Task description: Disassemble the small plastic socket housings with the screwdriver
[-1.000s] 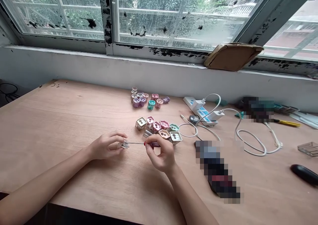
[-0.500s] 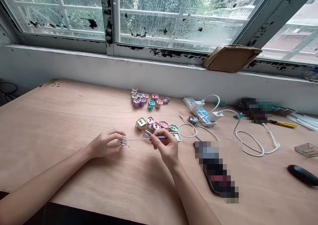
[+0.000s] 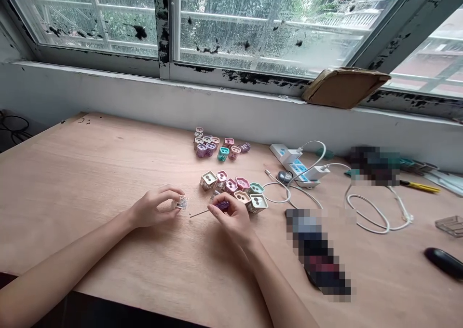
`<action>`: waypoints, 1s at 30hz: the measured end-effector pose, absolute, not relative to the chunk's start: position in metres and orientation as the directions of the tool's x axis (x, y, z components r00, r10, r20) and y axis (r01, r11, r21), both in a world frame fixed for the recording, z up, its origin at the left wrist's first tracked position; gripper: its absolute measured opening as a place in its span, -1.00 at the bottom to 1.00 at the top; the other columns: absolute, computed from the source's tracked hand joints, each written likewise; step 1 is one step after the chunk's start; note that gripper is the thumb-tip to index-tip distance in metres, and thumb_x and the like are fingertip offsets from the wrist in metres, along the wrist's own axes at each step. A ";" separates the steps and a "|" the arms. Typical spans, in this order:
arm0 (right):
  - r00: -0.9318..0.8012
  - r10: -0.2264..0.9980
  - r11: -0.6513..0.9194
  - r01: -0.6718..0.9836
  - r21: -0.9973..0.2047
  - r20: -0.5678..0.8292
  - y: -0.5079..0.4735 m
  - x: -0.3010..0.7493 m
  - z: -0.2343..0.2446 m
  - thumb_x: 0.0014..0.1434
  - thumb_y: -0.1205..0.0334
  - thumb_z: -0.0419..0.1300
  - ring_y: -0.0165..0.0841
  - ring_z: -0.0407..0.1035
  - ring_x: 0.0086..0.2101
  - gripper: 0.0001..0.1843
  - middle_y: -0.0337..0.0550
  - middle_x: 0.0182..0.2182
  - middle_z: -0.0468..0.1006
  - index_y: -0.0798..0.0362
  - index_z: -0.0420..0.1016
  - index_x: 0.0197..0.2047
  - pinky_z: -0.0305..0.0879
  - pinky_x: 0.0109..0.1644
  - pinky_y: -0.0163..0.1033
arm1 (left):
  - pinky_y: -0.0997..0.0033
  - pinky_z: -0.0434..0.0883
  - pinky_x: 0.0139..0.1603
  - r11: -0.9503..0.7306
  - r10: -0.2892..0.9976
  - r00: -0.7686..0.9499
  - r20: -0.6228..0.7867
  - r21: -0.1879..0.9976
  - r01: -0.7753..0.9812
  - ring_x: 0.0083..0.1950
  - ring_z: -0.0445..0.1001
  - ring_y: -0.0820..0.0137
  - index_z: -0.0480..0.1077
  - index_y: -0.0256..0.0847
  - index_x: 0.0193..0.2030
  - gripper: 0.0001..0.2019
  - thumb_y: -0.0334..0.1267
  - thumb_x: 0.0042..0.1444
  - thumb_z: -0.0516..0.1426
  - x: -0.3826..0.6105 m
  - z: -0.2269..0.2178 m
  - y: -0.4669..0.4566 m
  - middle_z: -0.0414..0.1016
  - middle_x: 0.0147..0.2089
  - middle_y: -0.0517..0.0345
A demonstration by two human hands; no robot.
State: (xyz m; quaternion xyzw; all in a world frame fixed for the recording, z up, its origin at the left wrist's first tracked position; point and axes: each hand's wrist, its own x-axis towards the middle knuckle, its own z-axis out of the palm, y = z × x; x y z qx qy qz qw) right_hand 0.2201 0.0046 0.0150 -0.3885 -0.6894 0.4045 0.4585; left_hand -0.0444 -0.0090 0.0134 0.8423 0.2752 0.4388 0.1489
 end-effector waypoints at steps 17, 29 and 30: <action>-0.127 0.938 0.315 -0.078 -0.946 0.322 0.006 0.222 0.019 0.15 -0.01 0.41 -0.46 0.19 -0.68 -0.66 -0.36 -0.67 0.29 0.03 0.45 -0.40 0.14 -0.64 -0.35 | 0.42 0.54 -0.05 -0.778 0.626 0.488 0.608 0.532 0.335 -0.05 0.58 0.34 0.41 -0.21 -0.09 -0.82 -0.44 0.17 0.18 -0.044 0.011 -0.009 0.56 -0.04 -0.04; -0.082 0.930 0.342 -0.158 -0.926 0.358 0.004 0.215 0.017 0.16 0.02 0.43 -0.43 0.26 -0.68 -0.68 -0.33 -0.65 0.38 0.03 0.46 -0.37 0.27 -0.63 -0.32 | 0.42 0.52 -0.05 -0.774 0.630 0.500 0.594 0.533 0.341 -0.06 0.58 0.34 0.41 -0.22 -0.12 -0.86 -0.42 0.18 0.18 -0.043 0.009 -0.009 0.57 -0.05 -0.03; -0.083 0.929 0.346 -0.154 -0.925 0.361 0.004 0.215 0.017 0.16 0.02 0.43 -0.43 0.26 -0.67 -0.68 -0.33 -0.64 0.38 0.03 0.45 -0.36 0.28 -0.63 -0.31 | 0.42 0.52 -0.05 -0.773 0.631 0.501 0.593 0.533 0.343 -0.06 0.58 0.34 0.41 -0.22 -0.12 -0.86 -0.42 0.18 0.18 -0.043 0.009 -0.009 0.57 -0.06 -0.03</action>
